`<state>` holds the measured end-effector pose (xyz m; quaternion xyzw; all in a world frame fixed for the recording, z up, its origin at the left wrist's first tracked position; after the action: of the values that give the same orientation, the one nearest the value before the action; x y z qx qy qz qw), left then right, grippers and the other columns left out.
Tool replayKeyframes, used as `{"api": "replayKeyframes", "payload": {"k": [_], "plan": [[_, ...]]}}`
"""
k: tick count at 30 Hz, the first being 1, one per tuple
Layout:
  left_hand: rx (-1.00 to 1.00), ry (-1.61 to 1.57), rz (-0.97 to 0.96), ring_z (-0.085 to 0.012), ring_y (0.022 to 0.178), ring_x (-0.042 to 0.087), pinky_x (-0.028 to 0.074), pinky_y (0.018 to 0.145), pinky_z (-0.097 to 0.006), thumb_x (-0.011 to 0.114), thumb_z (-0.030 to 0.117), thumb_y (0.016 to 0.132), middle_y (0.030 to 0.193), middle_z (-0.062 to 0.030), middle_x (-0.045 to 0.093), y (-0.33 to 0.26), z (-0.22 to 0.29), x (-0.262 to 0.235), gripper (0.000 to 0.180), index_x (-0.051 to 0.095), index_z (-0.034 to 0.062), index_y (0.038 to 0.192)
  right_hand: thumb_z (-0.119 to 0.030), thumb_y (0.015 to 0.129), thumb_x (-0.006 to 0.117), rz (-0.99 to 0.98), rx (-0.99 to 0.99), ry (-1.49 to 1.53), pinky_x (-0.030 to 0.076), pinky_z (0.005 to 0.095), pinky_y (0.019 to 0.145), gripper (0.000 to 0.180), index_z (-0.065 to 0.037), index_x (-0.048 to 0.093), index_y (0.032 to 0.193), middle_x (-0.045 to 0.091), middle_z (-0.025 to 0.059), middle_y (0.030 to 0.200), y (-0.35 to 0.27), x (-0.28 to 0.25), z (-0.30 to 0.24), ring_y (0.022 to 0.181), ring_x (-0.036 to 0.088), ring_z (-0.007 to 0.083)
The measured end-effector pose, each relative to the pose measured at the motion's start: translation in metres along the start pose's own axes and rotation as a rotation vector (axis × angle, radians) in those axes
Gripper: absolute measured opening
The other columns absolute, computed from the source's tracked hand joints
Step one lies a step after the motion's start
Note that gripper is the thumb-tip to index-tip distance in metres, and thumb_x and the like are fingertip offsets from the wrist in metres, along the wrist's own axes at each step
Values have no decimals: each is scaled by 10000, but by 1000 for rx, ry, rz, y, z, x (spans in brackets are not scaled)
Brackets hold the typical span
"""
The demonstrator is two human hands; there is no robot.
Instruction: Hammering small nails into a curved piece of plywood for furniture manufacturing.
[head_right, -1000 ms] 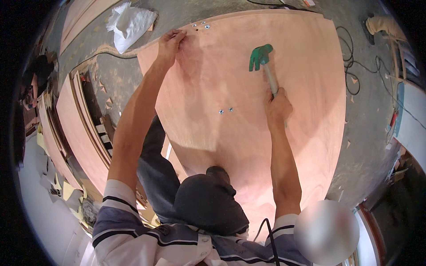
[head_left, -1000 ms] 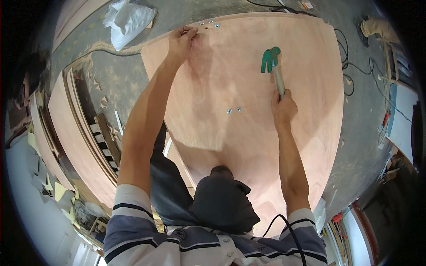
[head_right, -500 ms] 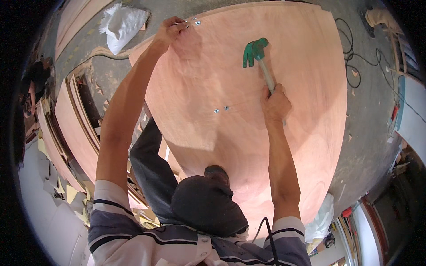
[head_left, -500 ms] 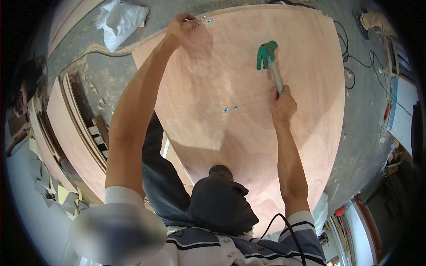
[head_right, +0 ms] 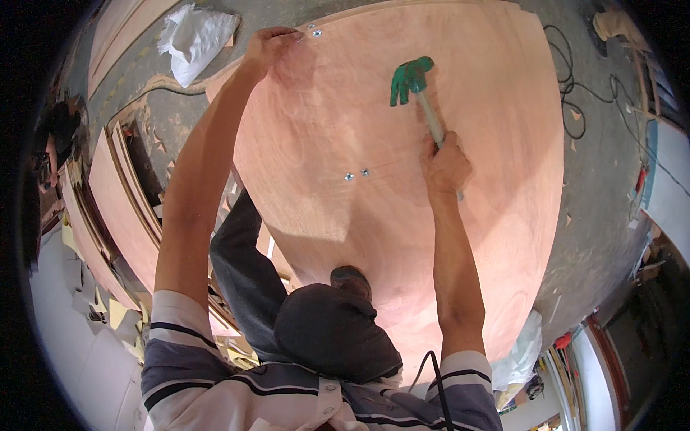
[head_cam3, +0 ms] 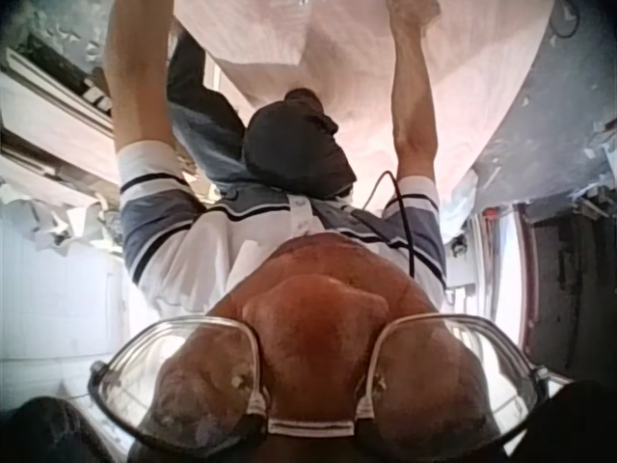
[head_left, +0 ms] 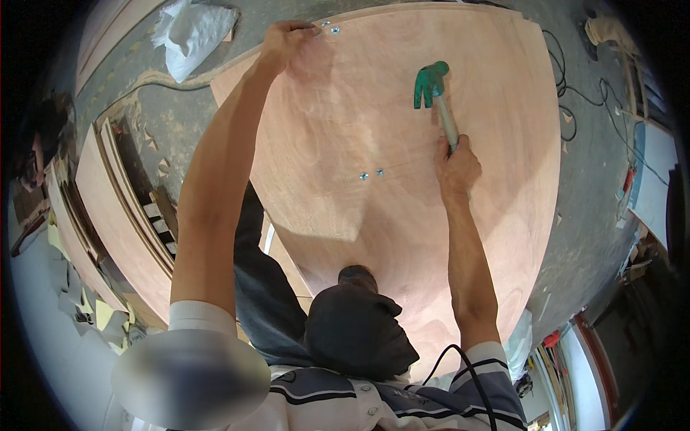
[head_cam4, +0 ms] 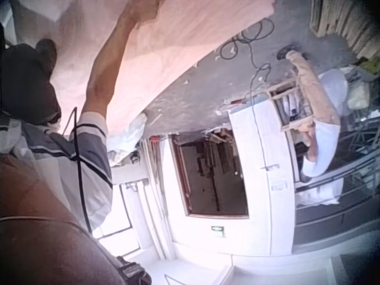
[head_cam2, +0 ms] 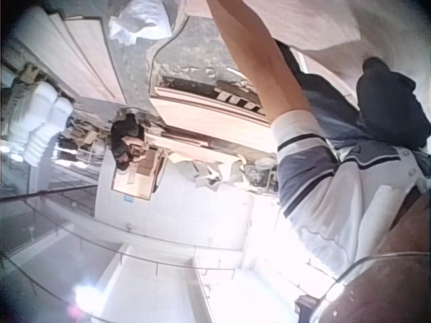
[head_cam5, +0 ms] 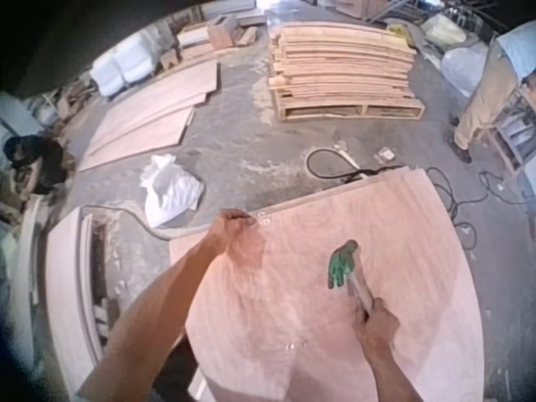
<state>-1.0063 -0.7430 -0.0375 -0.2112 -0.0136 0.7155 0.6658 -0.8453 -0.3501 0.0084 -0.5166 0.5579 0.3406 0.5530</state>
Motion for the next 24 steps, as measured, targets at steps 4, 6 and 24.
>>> {"api": "replayKeyframes", "payload": {"k": [4,6,24], "plan": [[-72,-78,21,-110,619,539,455,561,-267,665,161,757,720,-44,631,0,-8,2,221,700,-9,894,-401,855,527,1,12,-28,481,459,585,333,-70,515,820,623,164,673,1,0,2,633,615,375],[-27,-74,59,-110,599,537,453,549,-267,678,167,746,703,-42,631,-5,-3,3,219,704,-1,884,-403,847,532,-17,17,-35,482,456,584,331,-73,515,828,626,158,695,1,1,4,632,618,362],[171,522,560,-376,626,581,425,549,-456,434,323,924,664,-200,586,-166,11,-12,357,570,35,762,-422,861,511,-5,-44,-4,474,469,585,371,-52,519,841,619,181,708,-1,-7,5,651,611,373]]}}
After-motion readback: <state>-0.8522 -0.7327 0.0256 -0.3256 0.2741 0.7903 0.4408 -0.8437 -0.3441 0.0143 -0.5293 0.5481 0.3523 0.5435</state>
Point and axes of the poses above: each hand's wrist, its own y-axis towards the middle knuckle, its own x-axis out of the palm, z = x × y, the point moved 10 cm from there along y, towards the middle knuckle
